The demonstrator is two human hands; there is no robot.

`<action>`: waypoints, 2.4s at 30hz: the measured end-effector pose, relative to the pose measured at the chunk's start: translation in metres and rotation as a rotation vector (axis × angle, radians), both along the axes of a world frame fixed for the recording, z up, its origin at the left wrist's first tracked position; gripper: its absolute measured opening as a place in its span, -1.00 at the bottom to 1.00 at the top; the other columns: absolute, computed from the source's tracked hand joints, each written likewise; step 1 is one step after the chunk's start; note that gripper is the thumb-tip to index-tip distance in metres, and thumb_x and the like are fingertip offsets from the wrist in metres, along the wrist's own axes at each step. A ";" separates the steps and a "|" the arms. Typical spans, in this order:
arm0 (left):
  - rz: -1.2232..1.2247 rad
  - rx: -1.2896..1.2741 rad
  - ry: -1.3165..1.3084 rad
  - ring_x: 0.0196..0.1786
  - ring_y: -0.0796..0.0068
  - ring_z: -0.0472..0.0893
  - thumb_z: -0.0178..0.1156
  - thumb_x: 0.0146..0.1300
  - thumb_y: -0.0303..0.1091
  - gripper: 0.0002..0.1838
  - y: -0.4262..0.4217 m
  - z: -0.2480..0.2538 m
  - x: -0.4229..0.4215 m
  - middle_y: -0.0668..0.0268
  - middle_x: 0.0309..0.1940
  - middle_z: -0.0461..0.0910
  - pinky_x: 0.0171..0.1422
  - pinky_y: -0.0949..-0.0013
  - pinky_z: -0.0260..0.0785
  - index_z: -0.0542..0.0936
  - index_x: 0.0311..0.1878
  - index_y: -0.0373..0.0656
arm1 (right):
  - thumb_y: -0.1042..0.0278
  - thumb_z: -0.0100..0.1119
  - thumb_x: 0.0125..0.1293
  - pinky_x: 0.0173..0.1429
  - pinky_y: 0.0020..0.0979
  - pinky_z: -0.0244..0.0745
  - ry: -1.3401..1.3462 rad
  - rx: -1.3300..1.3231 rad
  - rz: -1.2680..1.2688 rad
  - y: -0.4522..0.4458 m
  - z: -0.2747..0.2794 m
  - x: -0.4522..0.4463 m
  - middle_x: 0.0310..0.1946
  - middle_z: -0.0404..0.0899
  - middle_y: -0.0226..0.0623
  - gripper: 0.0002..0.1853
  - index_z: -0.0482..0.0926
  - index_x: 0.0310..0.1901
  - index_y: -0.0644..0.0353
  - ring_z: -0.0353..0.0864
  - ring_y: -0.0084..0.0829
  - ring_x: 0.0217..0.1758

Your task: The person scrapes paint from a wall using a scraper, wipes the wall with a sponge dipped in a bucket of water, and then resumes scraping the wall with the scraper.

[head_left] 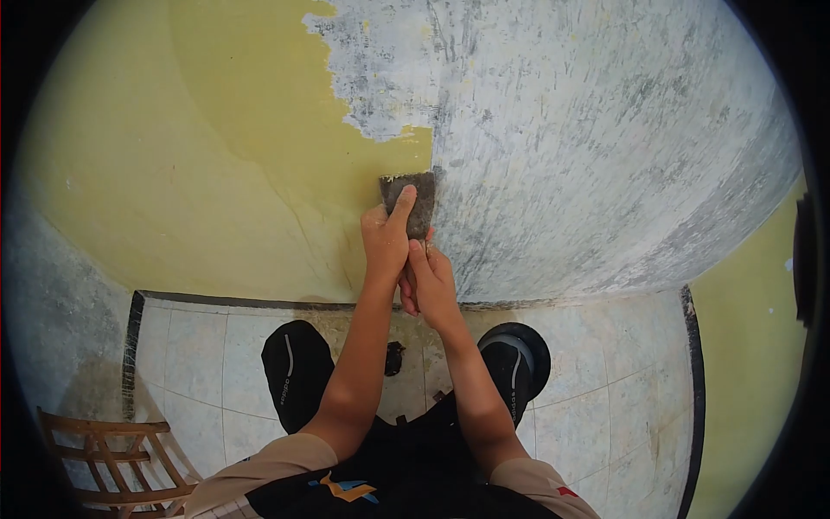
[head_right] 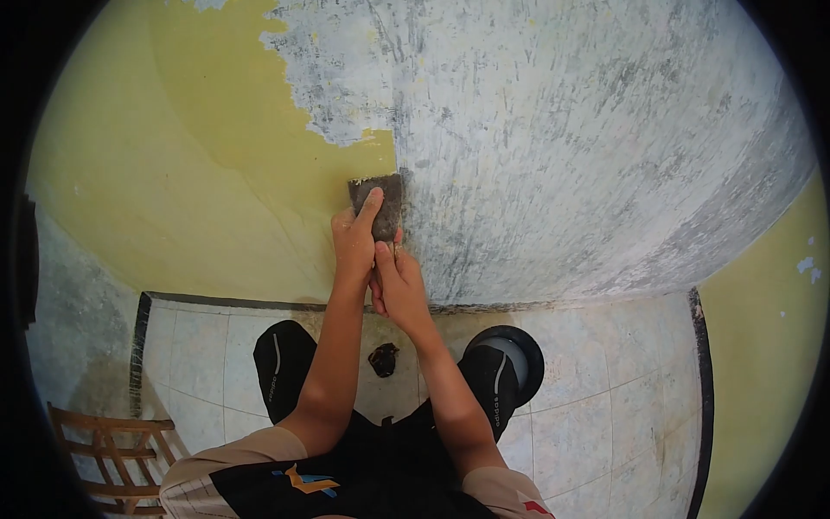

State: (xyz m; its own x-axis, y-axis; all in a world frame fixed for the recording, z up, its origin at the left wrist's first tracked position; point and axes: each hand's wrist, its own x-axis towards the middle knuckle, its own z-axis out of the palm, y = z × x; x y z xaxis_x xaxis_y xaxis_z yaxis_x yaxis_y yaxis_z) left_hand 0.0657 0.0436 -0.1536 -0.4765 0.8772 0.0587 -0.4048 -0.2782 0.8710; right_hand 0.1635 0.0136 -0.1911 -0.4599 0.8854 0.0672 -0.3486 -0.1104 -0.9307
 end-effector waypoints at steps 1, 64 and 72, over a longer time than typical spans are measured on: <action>0.001 0.007 -0.014 -0.56 0.51 0.60 0.37 0.47 -0.21 -0.68 0.000 0.001 0.001 0.30 -0.46 0.66 -0.52 0.38 0.54 0.71 -0.28 -0.32 | 0.00 -0.14 0.74 -0.75 -0.48 0.09 -0.012 0.004 -0.004 0.000 0.003 0.001 -0.69 0.34 -0.45 -0.58 0.39 -0.26 0.13 0.27 -0.59 -0.82; -0.001 0.000 0.094 -0.54 0.46 0.62 0.36 0.48 -0.19 -0.67 0.011 -0.005 -0.007 0.25 -0.42 0.68 -0.49 0.37 0.51 0.70 -0.20 -0.34 | 0.02 -0.14 0.74 -0.77 -0.45 0.09 -0.022 0.048 -0.042 0.010 0.001 -0.005 -0.70 0.33 -0.39 -0.55 0.41 -0.28 0.19 0.23 -0.56 -0.83; 0.006 0.085 0.081 -0.55 0.53 0.59 0.36 0.48 -0.13 -0.60 0.015 0.025 -0.009 0.31 -0.50 0.65 -0.47 0.38 0.49 0.70 -0.32 -0.33 | 0.02 -0.13 0.74 -0.77 -0.46 0.09 0.055 0.013 0.013 0.019 0.023 -0.009 -0.69 0.34 -0.40 -0.56 0.44 -0.26 0.18 0.21 -0.58 -0.83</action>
